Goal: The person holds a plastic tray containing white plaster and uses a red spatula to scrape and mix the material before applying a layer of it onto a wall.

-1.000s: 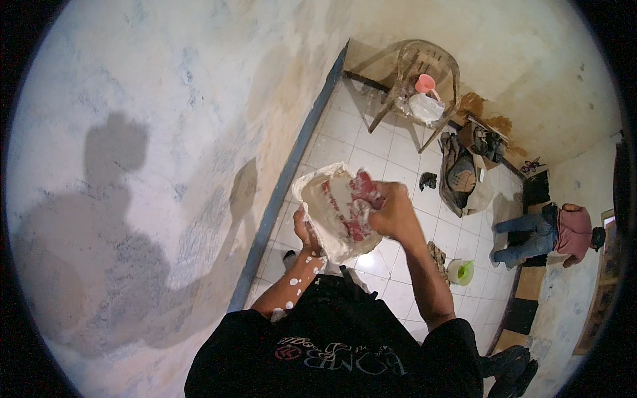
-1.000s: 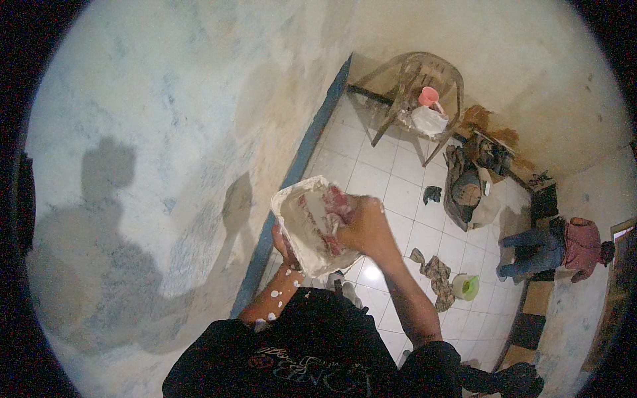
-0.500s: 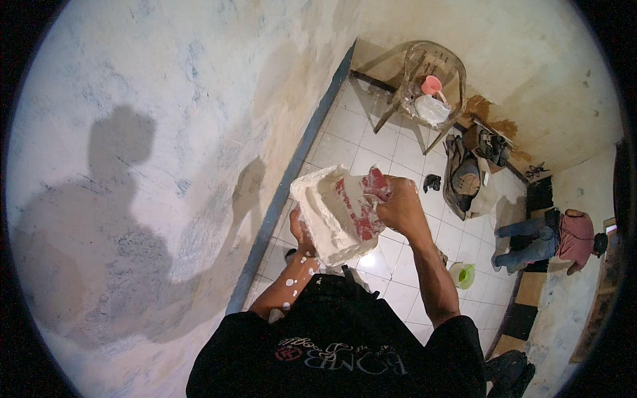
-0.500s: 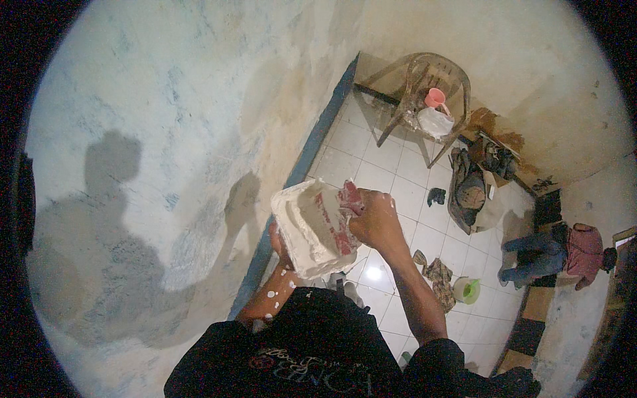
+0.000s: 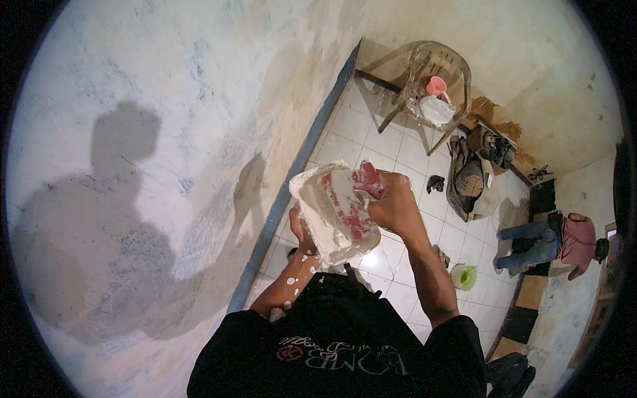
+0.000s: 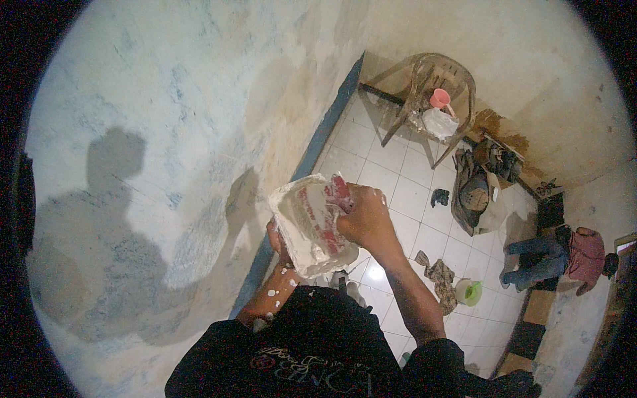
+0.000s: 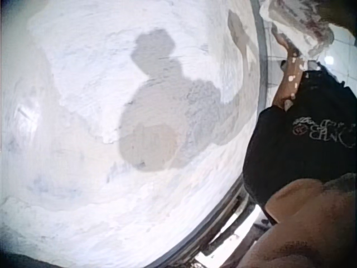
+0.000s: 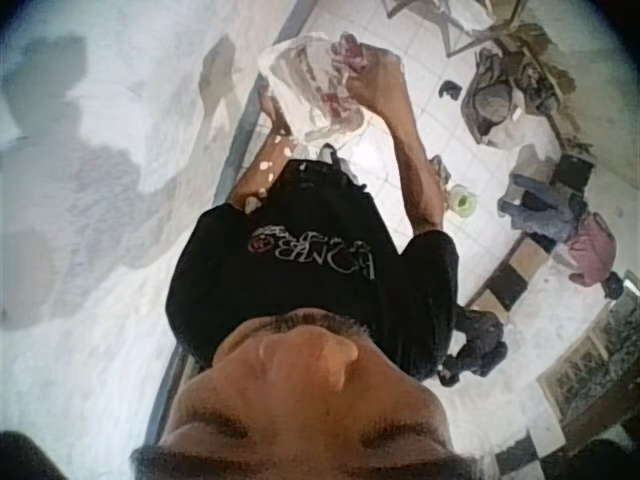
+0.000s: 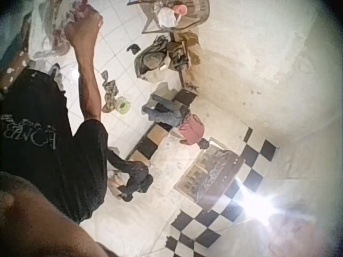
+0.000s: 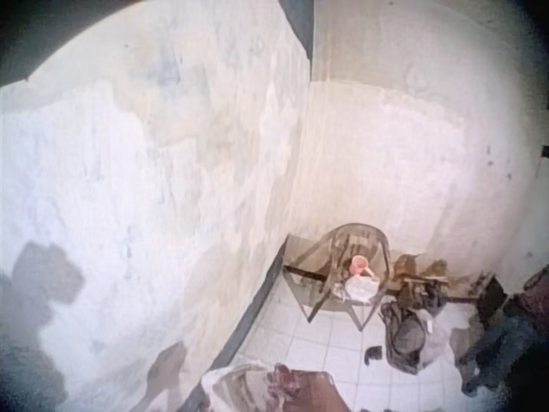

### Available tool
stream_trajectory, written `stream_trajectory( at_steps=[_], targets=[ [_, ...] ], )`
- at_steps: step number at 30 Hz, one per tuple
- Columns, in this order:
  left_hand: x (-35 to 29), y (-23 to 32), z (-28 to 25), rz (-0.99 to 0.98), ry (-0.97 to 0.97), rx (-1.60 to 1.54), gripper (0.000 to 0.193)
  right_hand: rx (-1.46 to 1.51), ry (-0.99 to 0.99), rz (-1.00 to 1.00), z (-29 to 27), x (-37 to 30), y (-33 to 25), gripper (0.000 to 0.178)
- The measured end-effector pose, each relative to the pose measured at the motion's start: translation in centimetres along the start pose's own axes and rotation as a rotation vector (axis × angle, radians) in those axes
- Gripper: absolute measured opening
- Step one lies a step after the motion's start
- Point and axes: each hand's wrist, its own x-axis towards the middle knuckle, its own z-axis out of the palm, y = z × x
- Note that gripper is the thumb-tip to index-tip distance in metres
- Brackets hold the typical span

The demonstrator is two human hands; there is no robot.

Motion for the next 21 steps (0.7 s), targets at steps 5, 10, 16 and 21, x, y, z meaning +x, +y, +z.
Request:
stream_trajectory(
  at_steps=[5, 10, 16, 21],
  targets=[
    [1.2, 0.0, -0.3, 0.038, 0.003, 0.010, 0.071, -0.088, -0.008, -0.009, 0.1, 2.3, 0.9, 0.020],
    [2.5, 0.4, 0.3, 0.106, 0.018, 0.030, 0.069, -0.167, -0.041, -0.049, 0.4, 5.1, -0.4, 0.029],
    [2.6, 1.9, 0.6, 0.142, 0.031, 0.091, 0.067, 0.019, -0.121, -0.008, 1.2, 5.8, 0.6, 0.031],
    [2.7, 2.9, 0.5, 0.169, 0.054, 0.152, 0.065, -0.046, -0.144, -0.059, 2.2, 7.2, 2.2, 0.036]
  ],
)
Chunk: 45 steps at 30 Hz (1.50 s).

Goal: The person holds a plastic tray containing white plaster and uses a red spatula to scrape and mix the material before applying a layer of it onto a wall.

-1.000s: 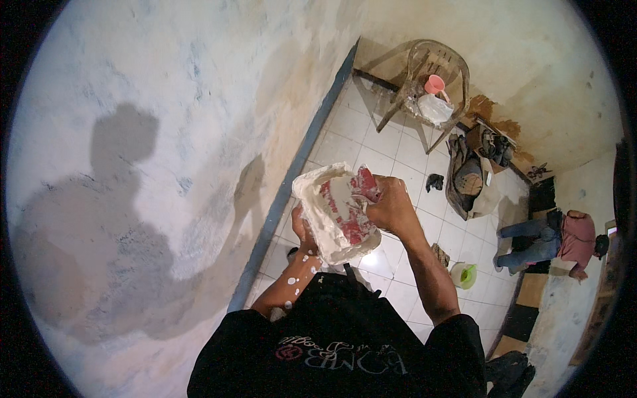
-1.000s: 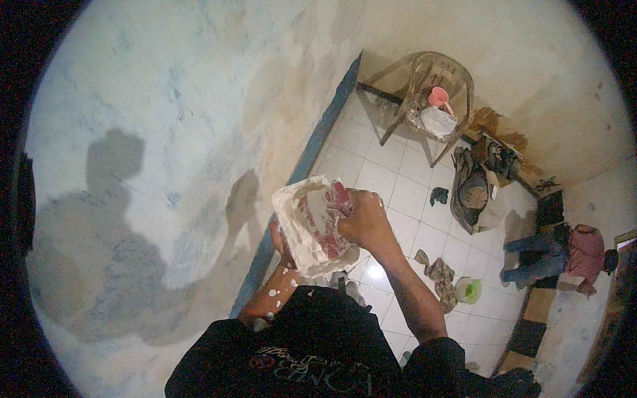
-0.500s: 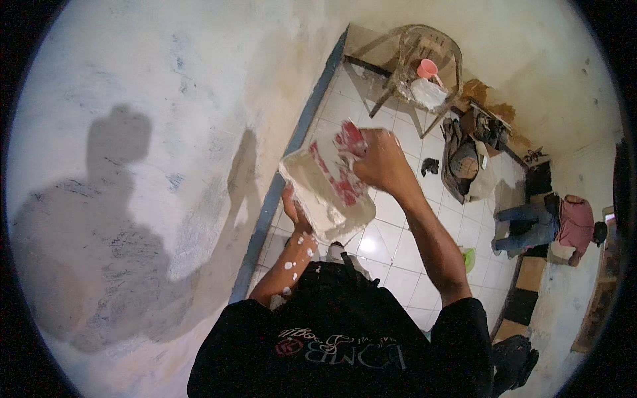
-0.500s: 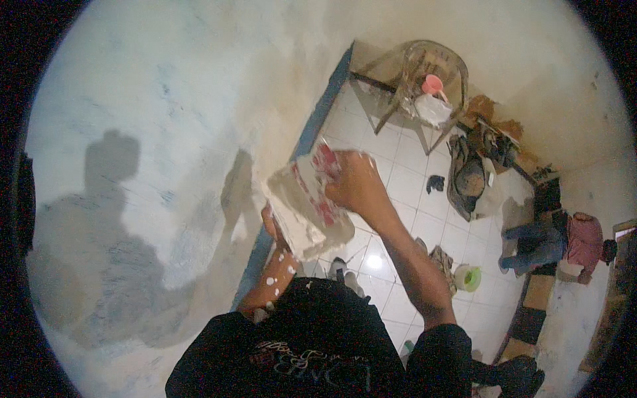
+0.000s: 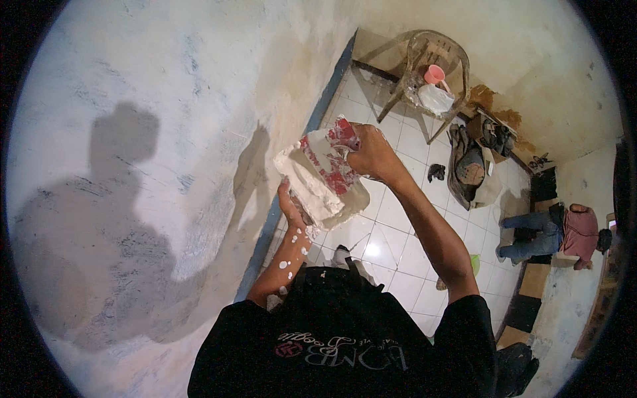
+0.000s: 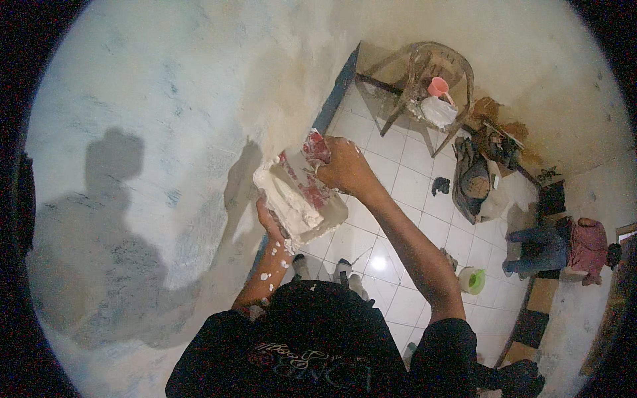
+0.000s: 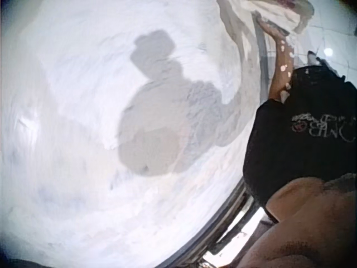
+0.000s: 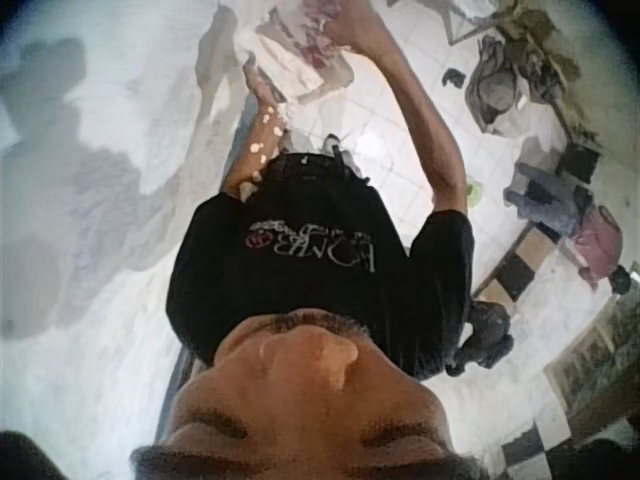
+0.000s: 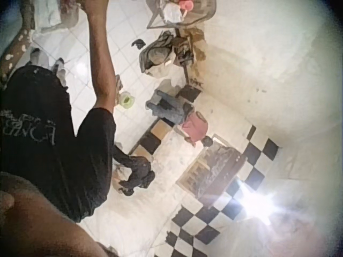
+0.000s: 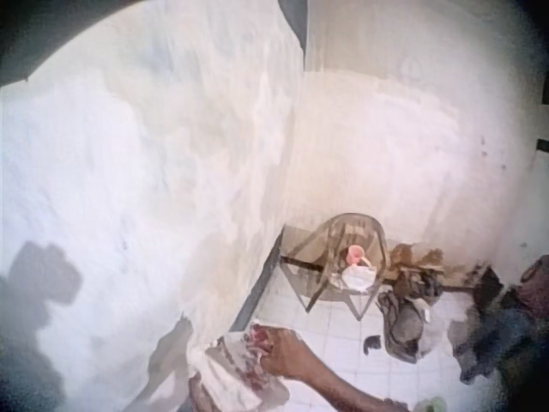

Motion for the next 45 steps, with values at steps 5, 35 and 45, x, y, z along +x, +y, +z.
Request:
stream_trajectory(
  at_steps=[5, 35, 45],
  targets=[
    [-0.2, 0.1, 0.7, 0.008, 0.120, 0.015, 0.063, -0.140, 0.182, -0.038, 0.8, 0.0, -0.2, 0.031],
    [-1.5, -0.3, 1.9, 0.037, 0.068, -0.025, 0.068, -0.215, -0.014, 0.001, 0.9, -1.6, -4.2, 0.041],
    [-1.7, -0.4, 1.2, -0.033, 0.060, -0.104, 0.067, -0.417, -0.056, -0.039, 2.3, -0.9, -4.2, 0.060]
  ],
)
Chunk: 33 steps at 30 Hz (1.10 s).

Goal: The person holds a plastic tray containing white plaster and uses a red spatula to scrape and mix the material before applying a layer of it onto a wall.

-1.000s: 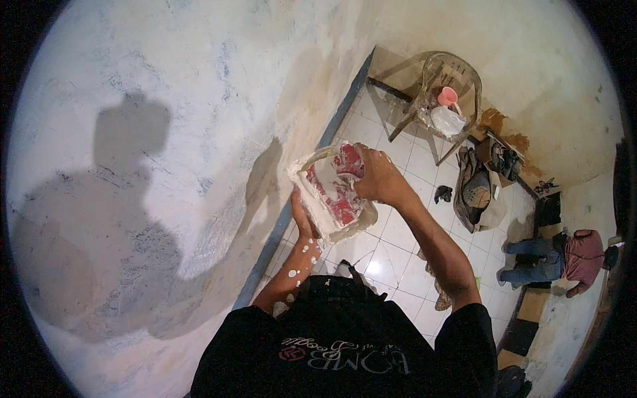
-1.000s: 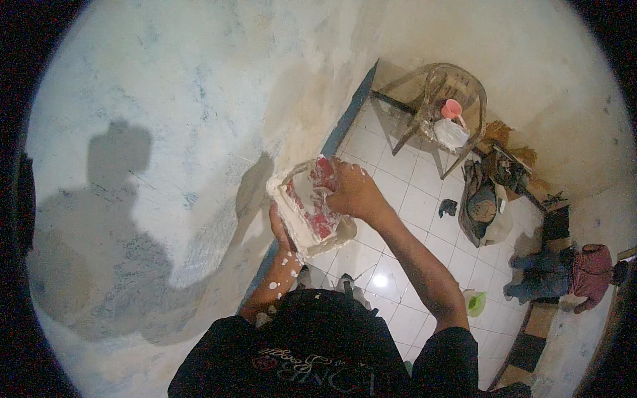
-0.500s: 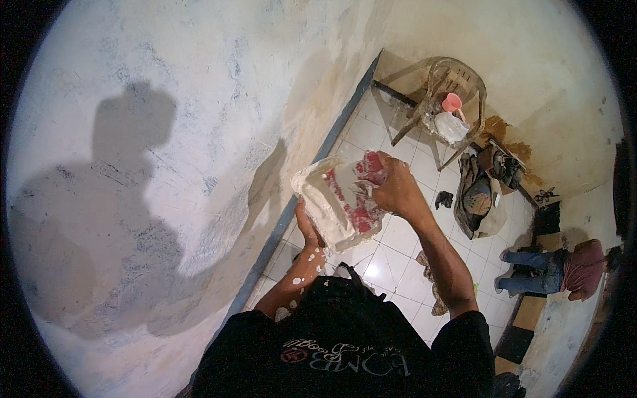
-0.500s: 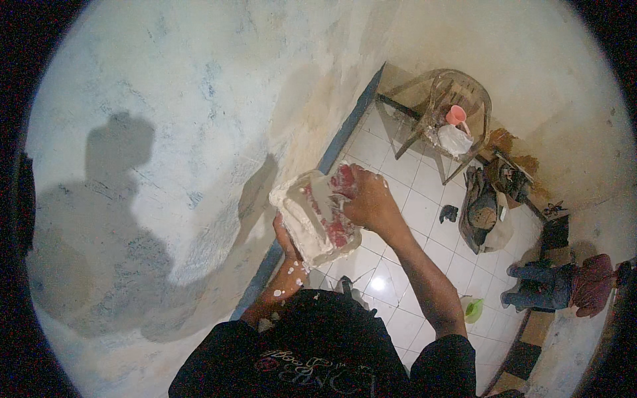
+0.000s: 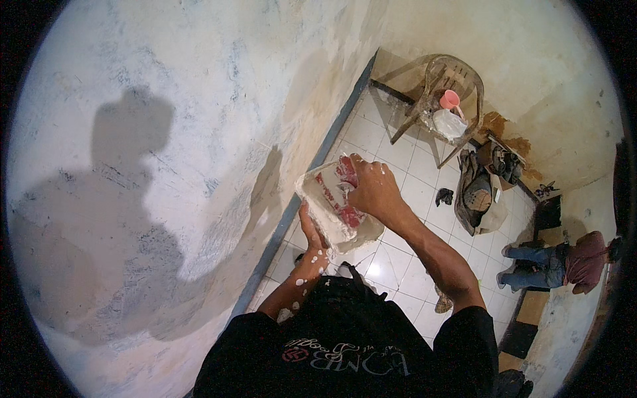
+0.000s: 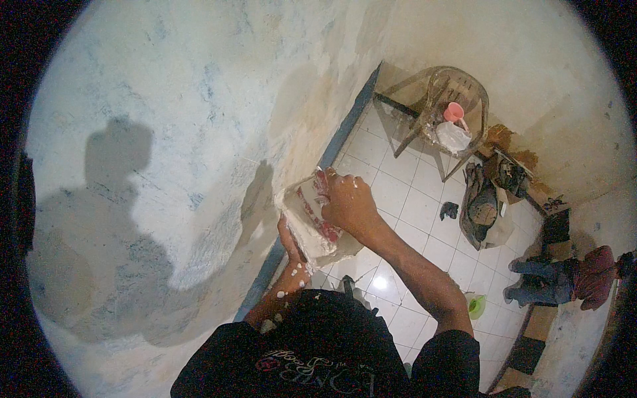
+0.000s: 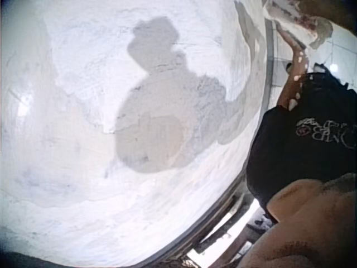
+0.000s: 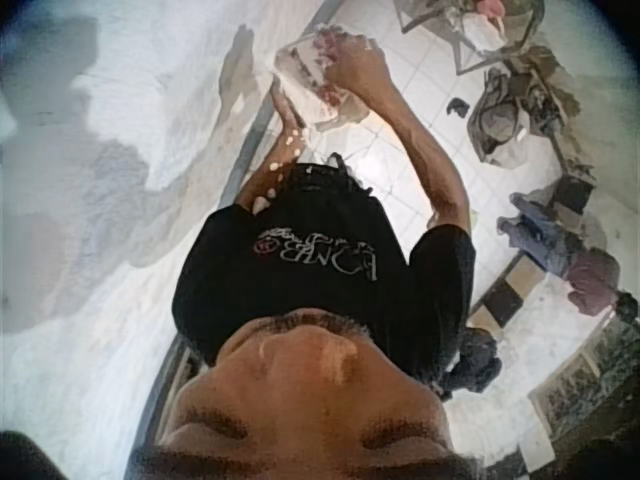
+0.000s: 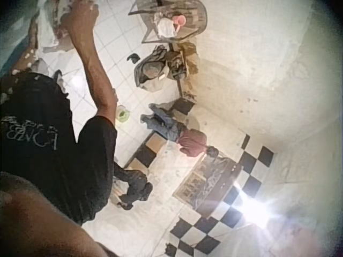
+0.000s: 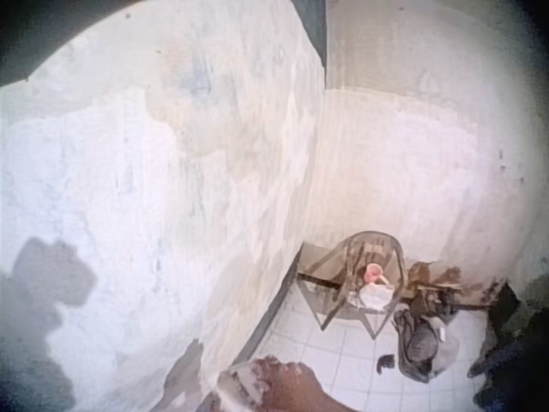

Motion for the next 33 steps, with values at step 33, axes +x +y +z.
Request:
stream_trajectory(
  at_steps=[33],
  targets=[
    [-0.5, 0.6, -1.3, -0.030, 0.000, 0.006, 0.068, 0.178, -0.011, 0.120, -1.8, -3.2, -0.8, 0.059]
  ],
)
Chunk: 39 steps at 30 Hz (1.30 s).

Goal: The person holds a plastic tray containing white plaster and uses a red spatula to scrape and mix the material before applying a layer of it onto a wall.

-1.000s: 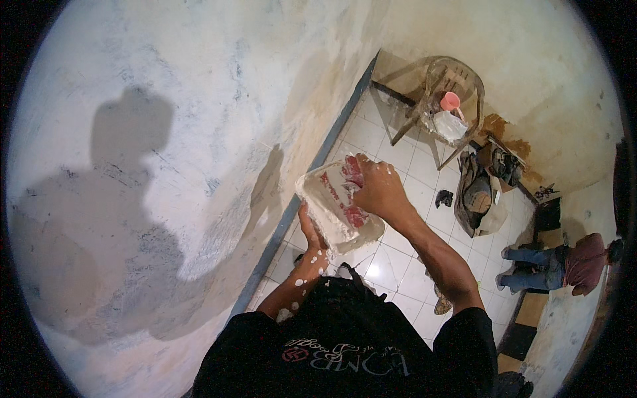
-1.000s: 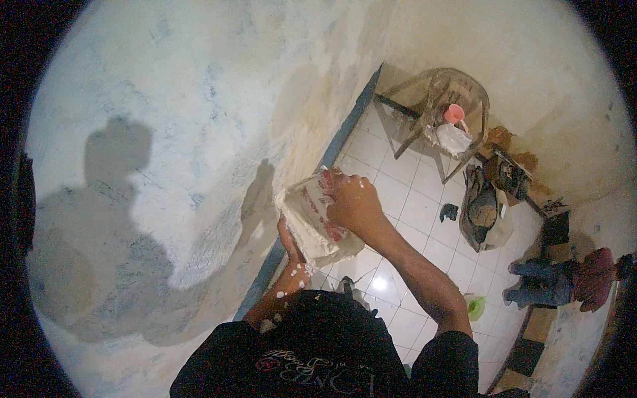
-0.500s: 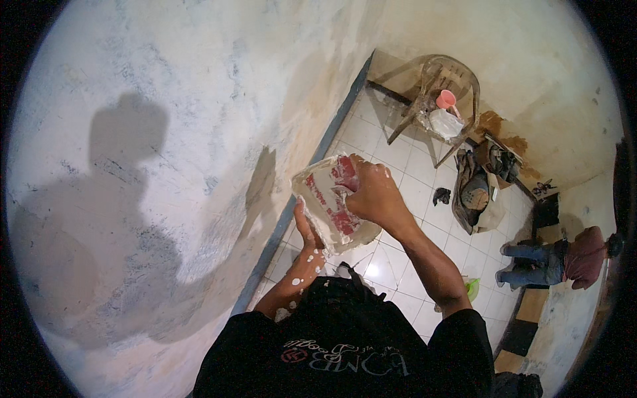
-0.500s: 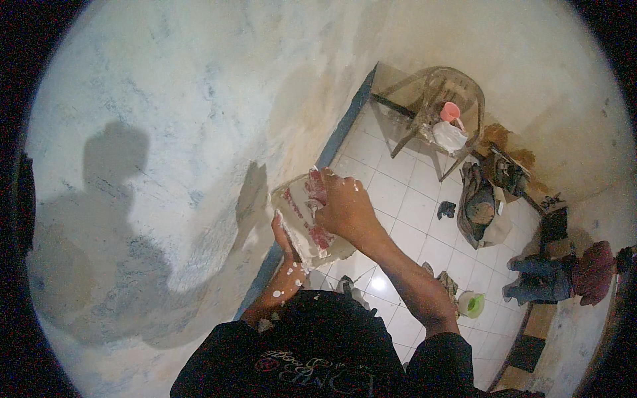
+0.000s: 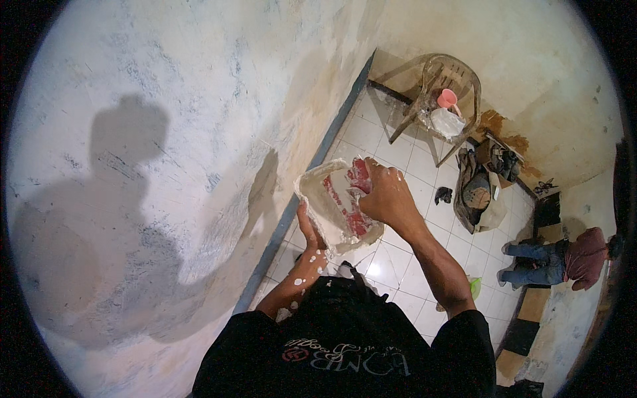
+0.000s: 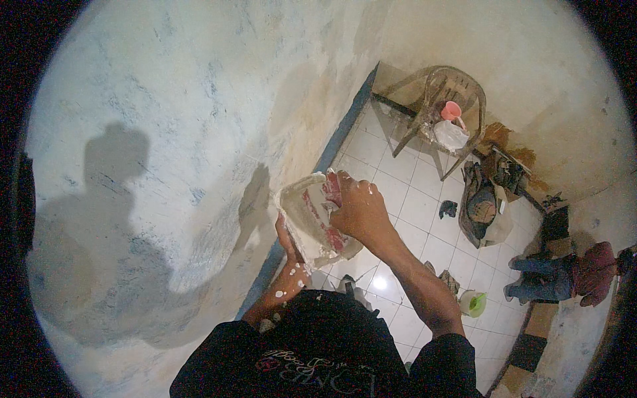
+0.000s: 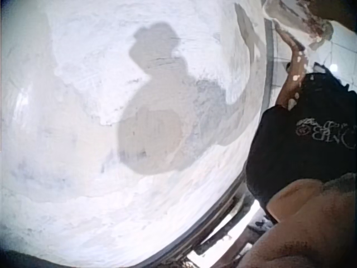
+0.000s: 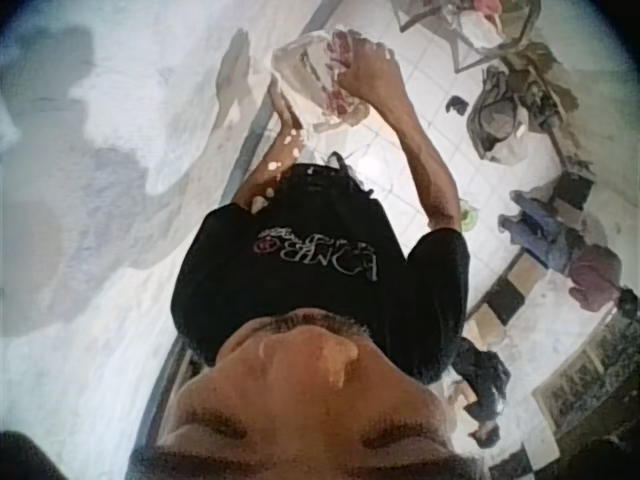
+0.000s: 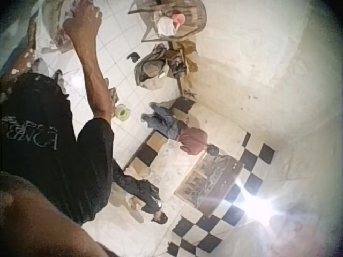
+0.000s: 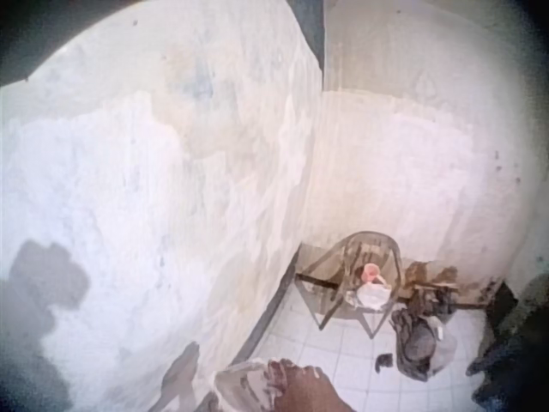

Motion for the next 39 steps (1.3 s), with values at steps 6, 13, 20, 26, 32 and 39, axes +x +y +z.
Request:
stream_trajectory(
  at_steps=[6, 13, 20, 26, 32, 39],
  targets=[
    [0.0, 0.2, 0.4, 0.046, -0.085, 0.039, 0.067, -0.078, 0.119, -0.126, 2.1, 0.0, -0.7, 0.054],
    [0.5, 0.3, -2.5, 0.077, 0.016, 0.031, 0.066, -0.088, 0.048, -0.057, 1.0, 0.4, -0.1, 0.054],
    [0.2, 0.4, 0.5, 0.051, -0.043, 0.026, 0.068, -0.150, 0.037, -0.154, 1.8, 0.5, -1.8, 0.061],
    [-0.6, 0.5, 0.5, 0.097, -0.003, 0.094, 0.070, -0.129, 0.038, -0.074, 1.1, 0.8, -0.7, 0.054],
    [-0.9, 0.7, 1.5, 0.081, 0.114, 0.109, 0.068, -0.143, 0.175, -0.056, -0.8, 0.0, -1.8, 0.049],
    [-0.5, 0.2, 1.0, 0.103, 0.052, 0.076, 0.068, -0.207, 0.231, -0.144, 1.7, 0.2, 0.4, 0.039]
  ],
)
